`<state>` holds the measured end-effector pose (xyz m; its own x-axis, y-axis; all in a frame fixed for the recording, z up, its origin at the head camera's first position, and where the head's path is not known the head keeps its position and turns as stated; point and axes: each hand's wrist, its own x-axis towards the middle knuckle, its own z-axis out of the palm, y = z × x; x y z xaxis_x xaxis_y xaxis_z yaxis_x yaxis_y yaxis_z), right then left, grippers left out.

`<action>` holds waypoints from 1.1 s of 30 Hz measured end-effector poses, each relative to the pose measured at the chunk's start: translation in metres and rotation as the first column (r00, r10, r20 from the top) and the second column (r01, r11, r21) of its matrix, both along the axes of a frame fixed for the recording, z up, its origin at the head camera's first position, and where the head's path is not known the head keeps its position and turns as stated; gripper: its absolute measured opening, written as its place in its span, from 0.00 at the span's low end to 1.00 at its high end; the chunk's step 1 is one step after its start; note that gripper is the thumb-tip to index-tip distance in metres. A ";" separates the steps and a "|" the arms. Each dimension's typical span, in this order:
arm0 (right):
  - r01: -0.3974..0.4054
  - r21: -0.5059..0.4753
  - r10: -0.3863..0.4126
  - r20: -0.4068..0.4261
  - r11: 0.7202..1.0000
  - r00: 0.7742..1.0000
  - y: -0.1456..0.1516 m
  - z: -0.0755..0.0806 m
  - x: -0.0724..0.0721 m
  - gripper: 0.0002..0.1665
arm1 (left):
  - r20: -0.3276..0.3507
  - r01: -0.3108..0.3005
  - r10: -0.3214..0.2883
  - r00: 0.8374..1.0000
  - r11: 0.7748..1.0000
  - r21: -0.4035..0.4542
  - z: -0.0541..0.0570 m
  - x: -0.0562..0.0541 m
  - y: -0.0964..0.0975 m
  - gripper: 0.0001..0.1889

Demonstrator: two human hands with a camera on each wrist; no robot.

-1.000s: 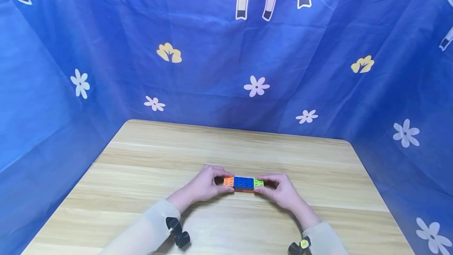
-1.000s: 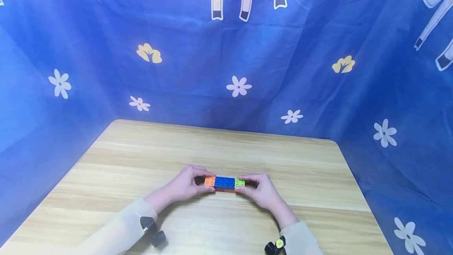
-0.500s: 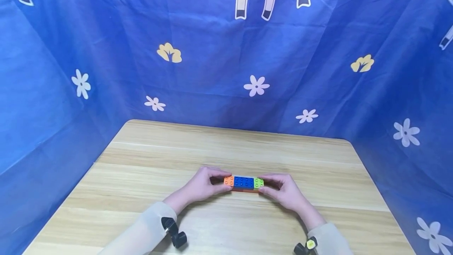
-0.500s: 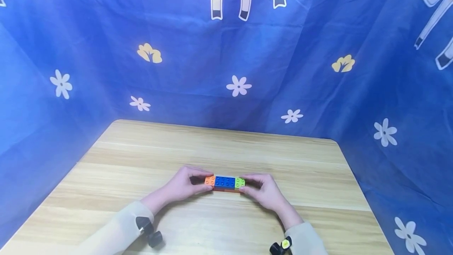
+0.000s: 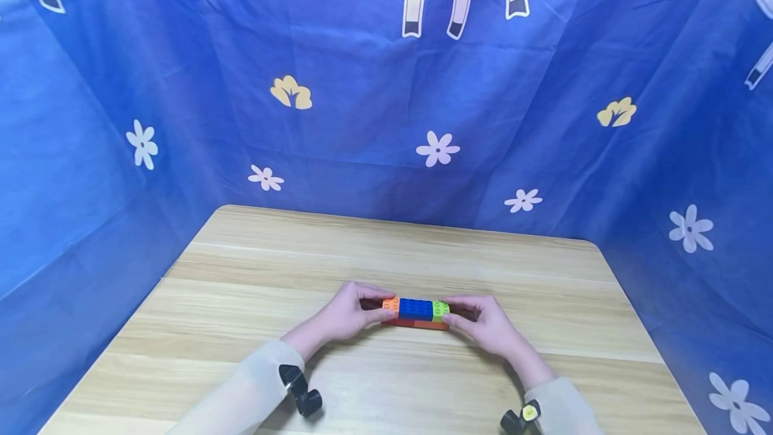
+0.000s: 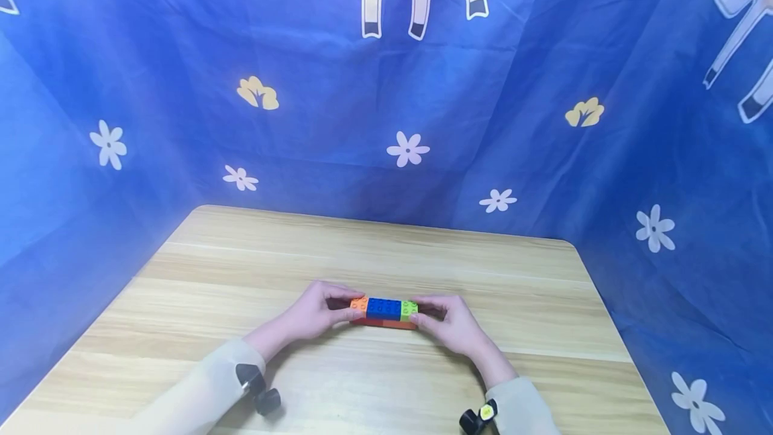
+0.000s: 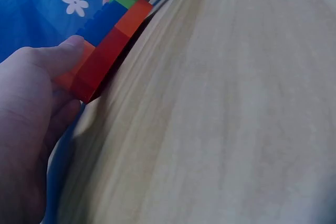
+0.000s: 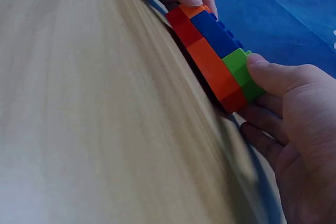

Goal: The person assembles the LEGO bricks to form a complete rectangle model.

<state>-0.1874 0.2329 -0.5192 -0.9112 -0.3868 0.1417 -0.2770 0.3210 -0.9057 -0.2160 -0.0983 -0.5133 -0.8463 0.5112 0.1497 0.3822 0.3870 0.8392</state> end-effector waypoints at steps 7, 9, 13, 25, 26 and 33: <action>-0.004 0.022 0.006 -0.086 1.000 0.996 -0.005 0.003 -0.001 0.34 | 0.045 0.014 -0.014 0.999 1.000 -0.015 0.007 -0.006 0.003 0.21; 0.006 0.047 0.000 -0.132 0.999 0.991 -0.007 0.003 -0.001 0.37 | 0.050 0.016 -0.015 0.999 1.000 -0.018 0.008 -0.008 0.003 0.21; 0.036 0.100 -0.011 -0.236 0.994 0.972 -0.011 -0.002 -0.001 0.38 | 0.053 0.021 -0.020 0.998 0.999 -0.027 0.009 -0.012 0.004 0.21; 0.061 0.132 -0.009 -0.363 0.989 0.932 -0.013 -0.007 -0.005 0.30 | -0.023 0.002 -0.004 1.000 0.997 -0.078 0.010 -0.011 0.004 0.26; 0.061 0.142 -0.007 -0.355 0.988 0.935 -0.013 -0.007 -0.006 0.30 | -0.063 0.006 -0.012 0.998 0.997 -0.080 0.010 -0.011 0.002 0.27; 0.060 0.174 -0.003 -0.308 0.983 0.951 -0.013 -0.002 -0.009 0.30 | -0.327 0.052 -0.094 0.940 0.990 -0.134 0.008 -0.005 -0.003 0.29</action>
<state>-0.1960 0.2200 -0.5213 -0.8472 -0.4031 0.3461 -0.5183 0.4834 -0.7055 -0.2215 -0.1014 -0.5050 -0.7186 0.6019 0.3484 0.6620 0.4384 0.6079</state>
